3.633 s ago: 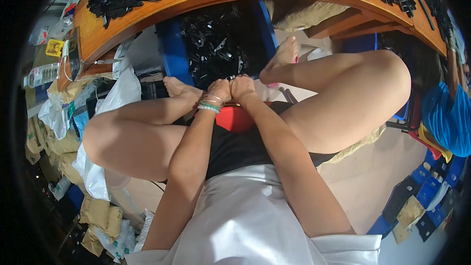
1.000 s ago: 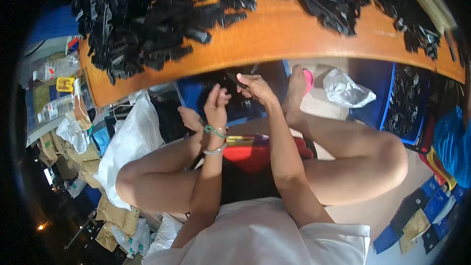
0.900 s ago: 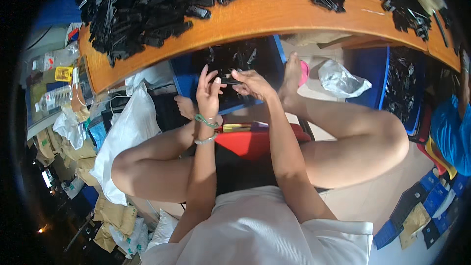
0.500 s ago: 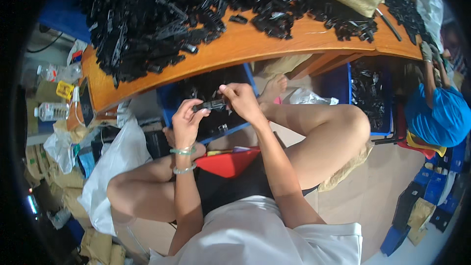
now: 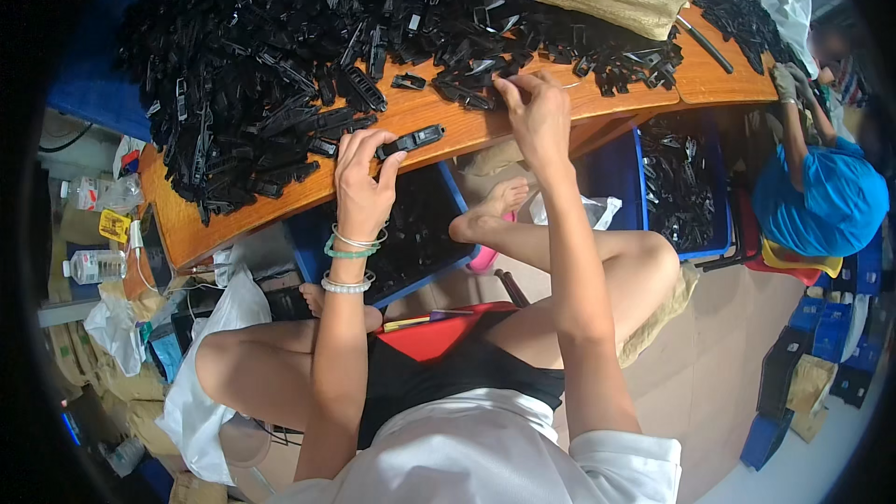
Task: The person repeatedly picks up plastic components from the tabletop, connects them together by hand, and places the assembled parts into a blue container beneath the table.
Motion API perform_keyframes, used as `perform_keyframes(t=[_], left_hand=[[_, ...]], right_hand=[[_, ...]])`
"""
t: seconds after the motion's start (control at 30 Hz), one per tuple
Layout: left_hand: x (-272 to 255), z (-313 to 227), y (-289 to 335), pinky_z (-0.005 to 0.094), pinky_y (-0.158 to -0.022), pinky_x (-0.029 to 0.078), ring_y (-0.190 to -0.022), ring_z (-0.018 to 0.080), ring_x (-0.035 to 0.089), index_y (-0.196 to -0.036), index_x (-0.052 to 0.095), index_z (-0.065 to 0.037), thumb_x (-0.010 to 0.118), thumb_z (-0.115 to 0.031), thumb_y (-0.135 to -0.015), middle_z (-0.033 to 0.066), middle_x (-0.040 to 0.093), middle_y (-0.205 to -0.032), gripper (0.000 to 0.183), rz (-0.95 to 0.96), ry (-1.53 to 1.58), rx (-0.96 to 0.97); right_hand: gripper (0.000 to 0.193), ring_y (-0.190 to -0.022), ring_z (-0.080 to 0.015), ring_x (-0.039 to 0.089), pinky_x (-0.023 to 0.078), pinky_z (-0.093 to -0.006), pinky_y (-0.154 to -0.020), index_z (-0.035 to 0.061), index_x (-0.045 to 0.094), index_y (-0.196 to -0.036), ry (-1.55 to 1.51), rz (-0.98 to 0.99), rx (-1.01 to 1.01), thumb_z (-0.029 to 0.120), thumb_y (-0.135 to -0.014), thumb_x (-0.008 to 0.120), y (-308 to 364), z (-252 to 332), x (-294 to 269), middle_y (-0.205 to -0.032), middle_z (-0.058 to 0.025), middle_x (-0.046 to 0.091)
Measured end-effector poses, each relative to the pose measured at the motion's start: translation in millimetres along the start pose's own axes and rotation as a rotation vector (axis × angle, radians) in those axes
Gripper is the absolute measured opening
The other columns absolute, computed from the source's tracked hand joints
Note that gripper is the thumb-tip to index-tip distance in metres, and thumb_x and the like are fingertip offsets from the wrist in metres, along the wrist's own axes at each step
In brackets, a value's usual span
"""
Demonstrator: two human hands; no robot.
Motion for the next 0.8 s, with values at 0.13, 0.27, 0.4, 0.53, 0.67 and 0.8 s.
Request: perform_keyframes(t=[0.13,0.27,0.4,0.53,0.67,0.8], left_hand=[[-1,-4,2,0.0399,-0.085,0.042,-0.091,0.0328,0.055,-0.094,0.061,0.002,0.068,0.0,-0.076,0.0138,0.061,-0.095,0.019,0.037,0.011,0.054],[-7,4,3,0.0391,-0.085,0.043,-0.092,0.0326,0.054,-0.093,0.062,0.002,0.068,-0.002,-0.076,0.0132,0.061,-0.095,0.018,0.058,0.007,0.005],[-2,-2,0,0.0384,-0.084,0.043,-0.092,0.0318,0.054,-0.093,0.063,0.002,0.069,-0.003,-0.076,0.013,0.06,-0.095,0.018,0.059,0.024,0.015],[-1,0,0,0.0374,-0.083,0.044,-0.091,0.0305,0.054,-0.093,0.063,0.002,0.07,-0.002,-0.075,0.0126,0.06,-0.095,0.02,0.082,0.027,0.001],[-4,4,0,0.0357,-0.08,0.044,-0.09,0.0286,0.054,-0.094,0.064,0.002,0.071,-0.002,-0.074,0.0119,0.06,-0.094,0.02,0.096,0.011,-0.026],[-4,5,3,0.035,-0.078,0.044,-0.088,0.027,0.053,-0.094,0.066,0.003,0.07,0.0,-0.074,0.0113,0.06,-0.092,0.02,0.095,0.015,-0.029]], right_hand=[[0.025,-0.071,-0.0348,0.062,0.047,-0.0407,-0.067,-0.0029,0.071,-0.086,0.107,0.027,0.026,0.021,-0.08,0.072,-2,-13,-13,-0.081,-0.0189,0.063],[0.025,-0.075,-0.036,0.063,0.048,-0.0402,-0.071,-0.0037,0.07,-0.084,0.157,0.121,-0.01,0.02,-0.079,0.072,-1,-5,5,-0.081,-0.0192,0.064],[0.023,-0.068,-0.0278,0.066,0.049,-0.037,-0.066,-0.004,0.07,-0.084,0.091,0.199,0.0,0.019,-0.08,0.071,-6,-10,1,-0.078,-0.0169,0.066],[0.022,-0.068,-0.013,0.065,0.052,-0.0253,-0.062,-0.0053,0.064,-0.103,-0.393,0.138,0.317,0.005,-0.083,0.066,3,-30,-6,-0.077,-0.0072,0.065],[0.025,-0.085,-0.0163,0.066,0.053,-0.0267,-0.074,-0.0026,0.063,-0.107,-0.773,0.291,0.151,0.0,-0.082,0.065,41,19,30,-0.091,-0.0092,0.063],[0.025,-0.08,-0.023,0.063,0.048,-0.0316,-0.073,-0.0039,0.066,-0.098,-0.331,0.149,-0.101,0.007,-0.075,0.071,50,35,17,-0.09,-0.0125,0.063]])
Point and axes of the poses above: each hand's wrist, its own y-axis away from the middle knuckle, its own x-axis out of the palm, z = x × y, the point moved 9 cm from there along -y, towards the middle knuckle
